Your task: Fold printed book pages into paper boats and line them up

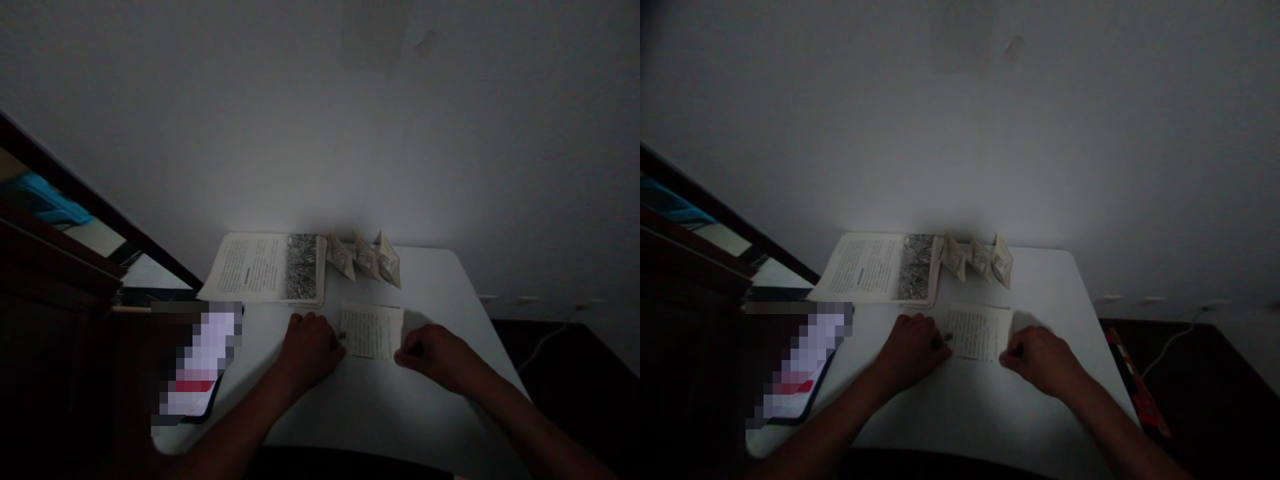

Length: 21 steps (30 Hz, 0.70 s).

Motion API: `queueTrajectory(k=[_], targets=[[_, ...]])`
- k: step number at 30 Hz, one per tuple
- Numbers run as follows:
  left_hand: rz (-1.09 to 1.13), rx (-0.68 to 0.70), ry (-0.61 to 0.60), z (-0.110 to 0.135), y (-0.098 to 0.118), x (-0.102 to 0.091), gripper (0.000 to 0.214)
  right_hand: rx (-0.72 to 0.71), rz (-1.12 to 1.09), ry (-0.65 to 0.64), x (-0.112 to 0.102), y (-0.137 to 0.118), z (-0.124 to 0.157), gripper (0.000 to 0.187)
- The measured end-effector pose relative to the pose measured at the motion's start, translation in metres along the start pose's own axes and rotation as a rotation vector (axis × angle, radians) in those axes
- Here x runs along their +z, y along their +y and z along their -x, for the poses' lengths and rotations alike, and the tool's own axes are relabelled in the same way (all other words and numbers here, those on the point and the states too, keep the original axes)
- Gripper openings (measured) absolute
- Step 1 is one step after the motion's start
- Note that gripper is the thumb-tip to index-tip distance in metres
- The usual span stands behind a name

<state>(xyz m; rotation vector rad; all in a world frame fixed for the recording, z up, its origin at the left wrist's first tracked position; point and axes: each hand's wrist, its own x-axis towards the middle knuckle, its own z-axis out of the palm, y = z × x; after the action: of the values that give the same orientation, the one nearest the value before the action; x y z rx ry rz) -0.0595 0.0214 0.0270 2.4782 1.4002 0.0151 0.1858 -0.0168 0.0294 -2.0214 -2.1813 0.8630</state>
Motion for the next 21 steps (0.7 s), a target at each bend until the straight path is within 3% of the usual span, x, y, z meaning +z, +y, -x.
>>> queueTrajectory(k=[15, 21], targets=[[0.095, -0.041, -0.032, -0.002, -0.009, -0.008, 0.017, -0.013, -0.039, -0.006, 0.000, 0.001, -0.002, 0.020], [0.274, -0.046, 0.070, 0.004, -0.018, -0.001, 0.013, -0.045, -0.071, 0.049, -0.007, -0.002, -0.002, 0.018]])
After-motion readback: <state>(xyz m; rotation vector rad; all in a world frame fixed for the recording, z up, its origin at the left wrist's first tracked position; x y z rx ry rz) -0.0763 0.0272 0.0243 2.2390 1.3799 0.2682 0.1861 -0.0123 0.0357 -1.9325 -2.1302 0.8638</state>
